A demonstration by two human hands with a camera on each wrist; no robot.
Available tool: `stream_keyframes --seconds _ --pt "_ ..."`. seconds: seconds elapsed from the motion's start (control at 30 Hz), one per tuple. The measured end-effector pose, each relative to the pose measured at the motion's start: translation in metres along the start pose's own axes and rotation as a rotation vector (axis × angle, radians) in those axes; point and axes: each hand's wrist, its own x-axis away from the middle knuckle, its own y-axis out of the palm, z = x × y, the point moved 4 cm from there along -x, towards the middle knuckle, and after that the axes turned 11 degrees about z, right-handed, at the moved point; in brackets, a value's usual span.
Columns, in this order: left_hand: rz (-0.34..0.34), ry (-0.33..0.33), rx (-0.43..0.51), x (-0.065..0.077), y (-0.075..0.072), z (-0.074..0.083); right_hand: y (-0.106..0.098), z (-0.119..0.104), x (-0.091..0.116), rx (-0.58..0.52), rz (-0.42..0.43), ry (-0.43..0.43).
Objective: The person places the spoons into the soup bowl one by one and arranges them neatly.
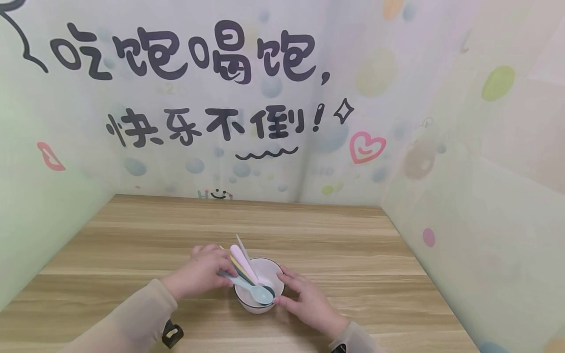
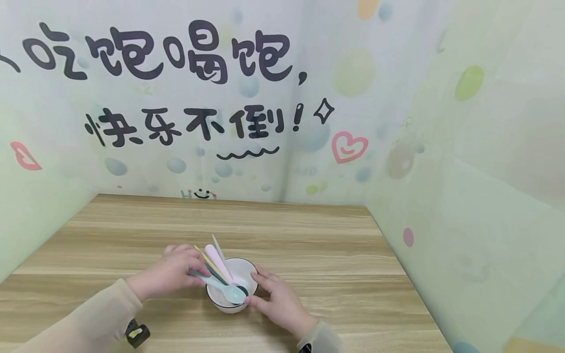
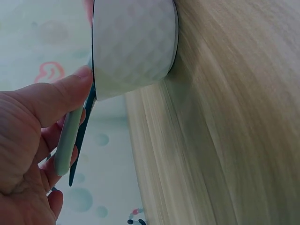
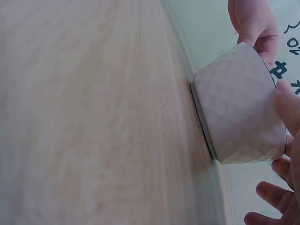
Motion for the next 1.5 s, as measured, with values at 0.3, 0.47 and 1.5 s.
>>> stream_keyframes --seconds 0.3,0.47,1.5 --pt "0.012 0.008 -0.016 -0.0023 0.0017 0.0012 -0.0002 0.0002 0.0 -0.004 0.0 0.006" --pt "0.01 -0.009 -0.018 -0.003 0.0039 -0.0003 -0.0002 0.0004 -0.0003 -0.011 -0.006 0.012" --pt "0.055 -0.034 -0.019 -0.0025 0.0052 0.0024 -0.0005 -0.0005 0.0011 -0.019 -0.019 0.042"
